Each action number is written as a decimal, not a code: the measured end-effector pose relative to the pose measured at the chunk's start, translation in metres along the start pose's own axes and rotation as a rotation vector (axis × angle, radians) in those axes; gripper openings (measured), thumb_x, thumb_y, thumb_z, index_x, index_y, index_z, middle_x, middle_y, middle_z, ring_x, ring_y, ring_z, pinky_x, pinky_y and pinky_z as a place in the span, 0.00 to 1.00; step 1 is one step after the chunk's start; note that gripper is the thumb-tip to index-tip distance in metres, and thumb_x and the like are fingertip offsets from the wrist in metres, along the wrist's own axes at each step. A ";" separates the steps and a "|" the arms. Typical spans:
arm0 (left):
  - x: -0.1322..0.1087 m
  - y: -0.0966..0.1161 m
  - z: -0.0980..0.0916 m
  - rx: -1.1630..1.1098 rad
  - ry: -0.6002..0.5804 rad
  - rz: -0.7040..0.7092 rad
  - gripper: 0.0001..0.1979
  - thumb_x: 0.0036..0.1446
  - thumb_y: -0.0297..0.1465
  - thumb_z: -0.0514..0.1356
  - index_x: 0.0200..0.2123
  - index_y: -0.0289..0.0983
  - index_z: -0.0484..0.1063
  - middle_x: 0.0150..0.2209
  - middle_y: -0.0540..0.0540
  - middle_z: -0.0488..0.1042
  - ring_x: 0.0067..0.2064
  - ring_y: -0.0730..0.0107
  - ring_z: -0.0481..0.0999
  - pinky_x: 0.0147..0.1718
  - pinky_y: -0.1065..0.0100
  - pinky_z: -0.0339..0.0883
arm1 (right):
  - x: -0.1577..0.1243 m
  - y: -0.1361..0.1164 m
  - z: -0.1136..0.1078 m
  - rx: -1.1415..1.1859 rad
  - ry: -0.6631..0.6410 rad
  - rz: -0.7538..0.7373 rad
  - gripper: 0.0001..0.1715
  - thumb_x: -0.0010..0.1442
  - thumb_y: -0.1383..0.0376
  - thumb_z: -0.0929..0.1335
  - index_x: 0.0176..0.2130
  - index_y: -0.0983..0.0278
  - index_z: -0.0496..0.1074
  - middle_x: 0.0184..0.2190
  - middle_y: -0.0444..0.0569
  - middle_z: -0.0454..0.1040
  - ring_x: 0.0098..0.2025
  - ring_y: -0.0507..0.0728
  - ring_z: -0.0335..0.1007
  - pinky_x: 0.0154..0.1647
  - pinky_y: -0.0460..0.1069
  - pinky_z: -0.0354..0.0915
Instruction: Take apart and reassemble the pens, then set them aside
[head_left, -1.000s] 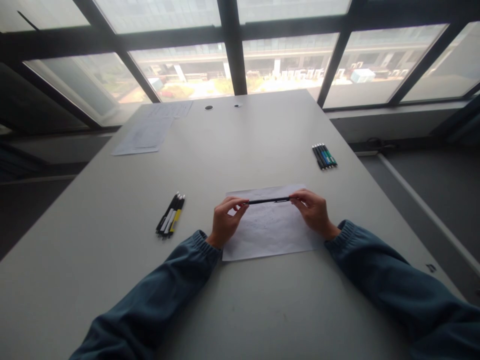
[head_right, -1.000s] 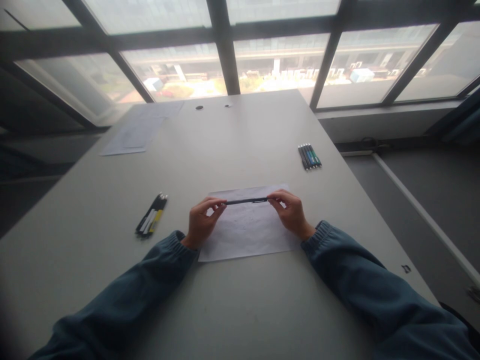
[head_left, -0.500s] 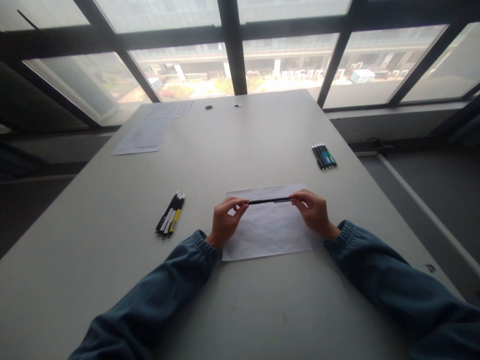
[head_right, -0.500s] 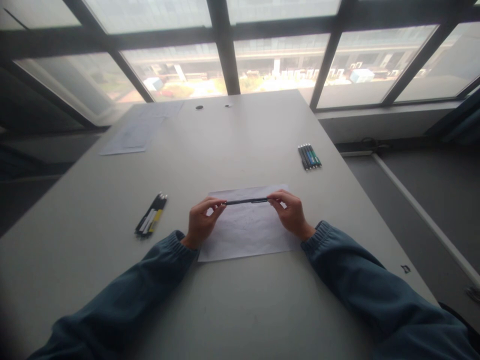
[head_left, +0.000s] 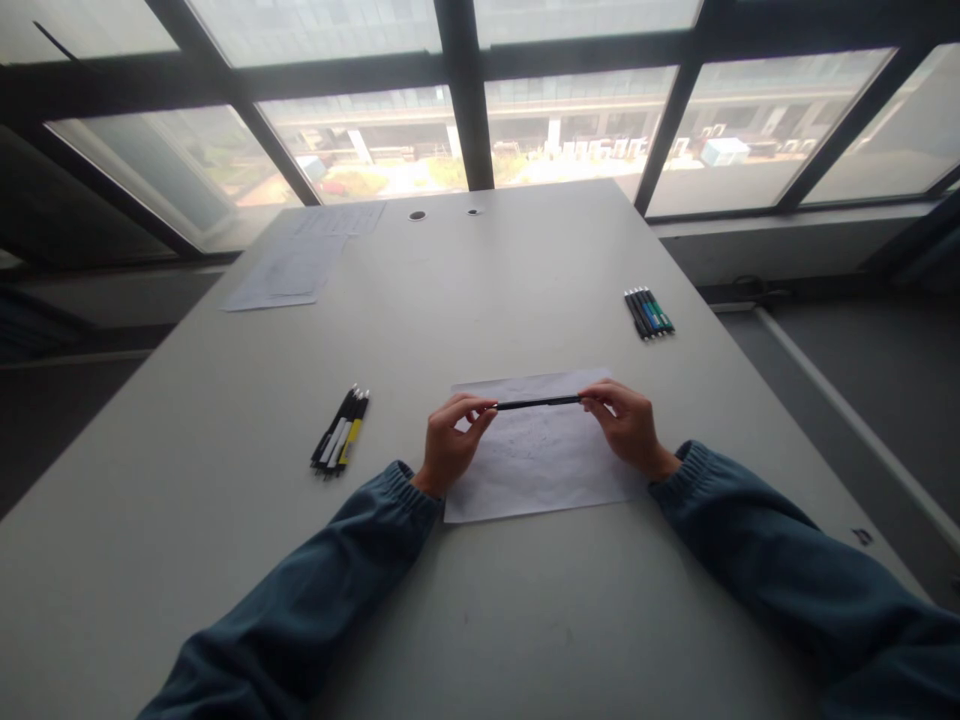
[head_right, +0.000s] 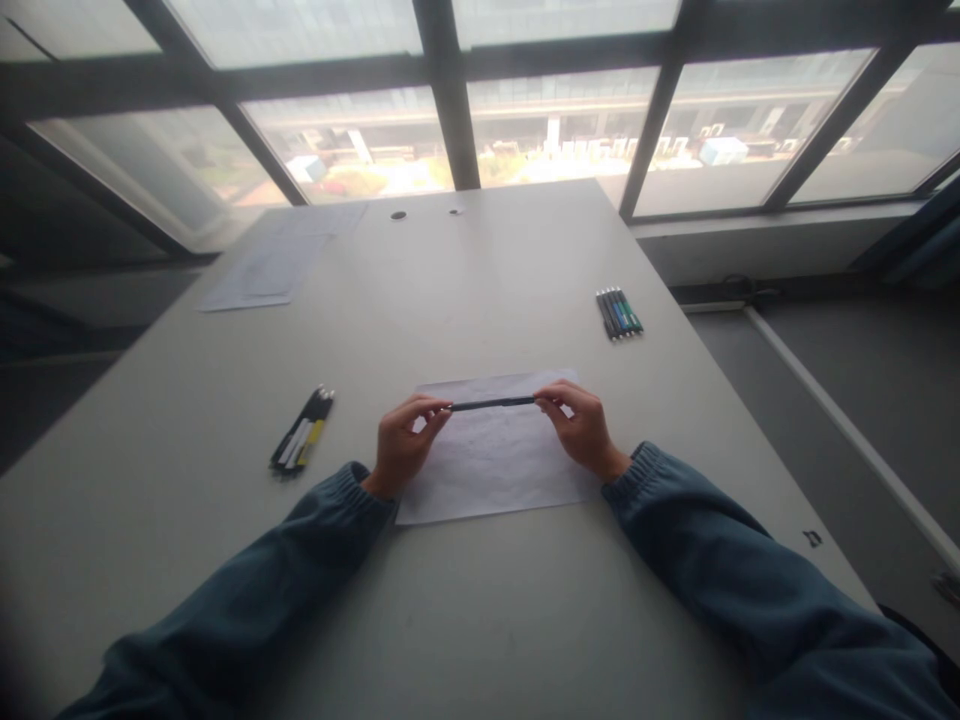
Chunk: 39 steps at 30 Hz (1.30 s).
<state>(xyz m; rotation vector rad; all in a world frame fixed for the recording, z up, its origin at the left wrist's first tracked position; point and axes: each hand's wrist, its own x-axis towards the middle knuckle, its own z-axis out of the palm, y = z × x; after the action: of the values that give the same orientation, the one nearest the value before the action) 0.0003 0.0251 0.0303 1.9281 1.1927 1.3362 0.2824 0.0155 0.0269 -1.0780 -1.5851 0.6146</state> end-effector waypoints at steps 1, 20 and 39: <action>0.000 0.000 0.000 0.002 -0.002 0.002 0.08 0.61 0.34 0.65 0.40 0.38 0.81 0.35 0.45 0.78 0.32 0.71 0.72 0.33 0.69 0.69 | 0.000 0.000 0.000 -0.001 0.000 0.002 0.05 0.64 0.63 0.70 0.37 0.61 0.77 0.32 0.47 0.77 0.33 0.55 0.72 0.35 0.51 0.69; 0.000 0.002 0.000 0.003 -0.007 0.012 0.08 0.61 0.35 0.65 0.38 0.37 0.81 0.33 0.45 0.78 0.32 0.71 0.72 0.33 0.69 0.69 | -0.001 0.003 0.000 -0.009 -0.002 0.004 0.07 0.64 0.62 0.69 0.36 0.61 0.77 0.30 0.47 0.76 0.31 0.55 0.71 0.36 0.51 0.69; 0.000 0.003 -0.001 -0.022 -0.004 0.004 0.09 0.61 0.37 0.65 0.36 0.36 0.81 0.32 0.45 0.78 0.32 0.71 0.72 0.33 0.69 0.68 | -0.002 0.003 -0.001 -0.019 -0.020 -0.001 0.07 0.65 0.62 0.69 0.37 0.62 0.76 0.30 0.46 0.75 0.31 0.54 0.70 0.35 0.51 0.68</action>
<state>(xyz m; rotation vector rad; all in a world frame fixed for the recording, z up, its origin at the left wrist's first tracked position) 0.0010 0.0236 0.0331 1.9185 1.1677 1.3413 0.2842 0.0149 0.0236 -1.0879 -1.6118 0.6121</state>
